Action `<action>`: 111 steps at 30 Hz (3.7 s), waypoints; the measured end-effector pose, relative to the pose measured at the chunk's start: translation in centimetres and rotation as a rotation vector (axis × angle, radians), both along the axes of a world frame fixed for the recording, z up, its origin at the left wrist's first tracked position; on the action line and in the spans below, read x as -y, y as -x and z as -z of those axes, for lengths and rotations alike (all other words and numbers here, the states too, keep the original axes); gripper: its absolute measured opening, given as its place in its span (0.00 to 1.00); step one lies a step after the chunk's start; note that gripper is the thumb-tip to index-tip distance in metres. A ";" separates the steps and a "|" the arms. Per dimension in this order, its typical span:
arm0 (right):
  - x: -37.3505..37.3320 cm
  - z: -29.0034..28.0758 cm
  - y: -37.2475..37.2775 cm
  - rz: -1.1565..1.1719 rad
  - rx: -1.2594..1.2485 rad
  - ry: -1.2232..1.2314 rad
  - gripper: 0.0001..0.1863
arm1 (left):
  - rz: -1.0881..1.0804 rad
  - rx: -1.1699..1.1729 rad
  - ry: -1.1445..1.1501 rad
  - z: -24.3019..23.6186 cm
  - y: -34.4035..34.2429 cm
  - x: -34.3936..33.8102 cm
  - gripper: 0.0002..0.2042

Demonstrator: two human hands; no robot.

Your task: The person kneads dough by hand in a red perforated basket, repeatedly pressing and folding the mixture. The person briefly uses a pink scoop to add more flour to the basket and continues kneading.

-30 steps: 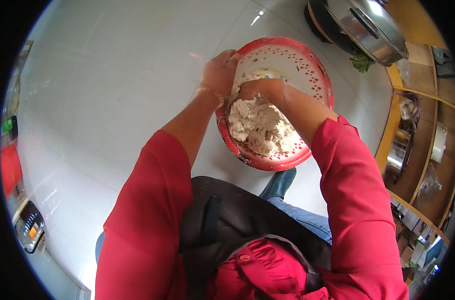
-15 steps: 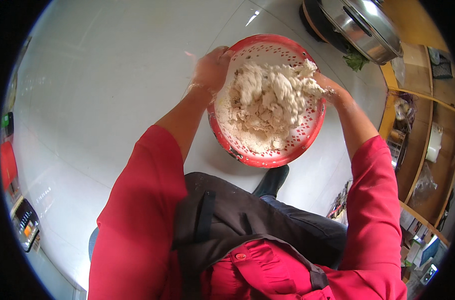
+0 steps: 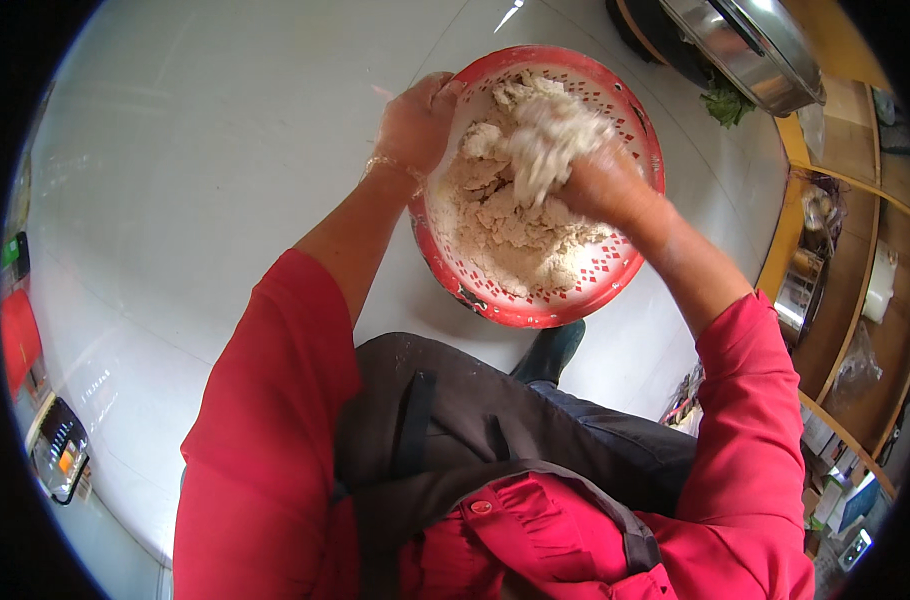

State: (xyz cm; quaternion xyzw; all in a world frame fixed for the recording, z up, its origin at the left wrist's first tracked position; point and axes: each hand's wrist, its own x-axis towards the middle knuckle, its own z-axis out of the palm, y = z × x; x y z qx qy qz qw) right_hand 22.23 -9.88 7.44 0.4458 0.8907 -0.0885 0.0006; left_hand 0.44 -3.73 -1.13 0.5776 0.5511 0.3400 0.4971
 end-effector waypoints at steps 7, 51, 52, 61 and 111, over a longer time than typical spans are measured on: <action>7.0 2.4 -2.3 -0.485 0.182 0.267 0.25 | 0.010 0.025 0.012 0.0 0.1 0.0 0.20; 7.6 8.6 1.4 -0.349 0.129 0.145 0.21 | 0.032 -0.056 -0.057 0.1 0.2 0.0 0.19; 6.7 9.3 2.0 -0.329 0.184 0.095 0.20 | 0.024 -0.060 -0.085 0.0 0.1 0.0 0.19; -3.8 5.6 4.8 0.200 0.352 0.144 0.07 | -0.007 -0.110 -0.050 -0.2 0.0 0.0 0.19; 3.8 2.3 -2.9 0.427 -0.268 0.095 0.15 | -0.014 -0.158 -0.002 -0.3 0.1 0.0 0.18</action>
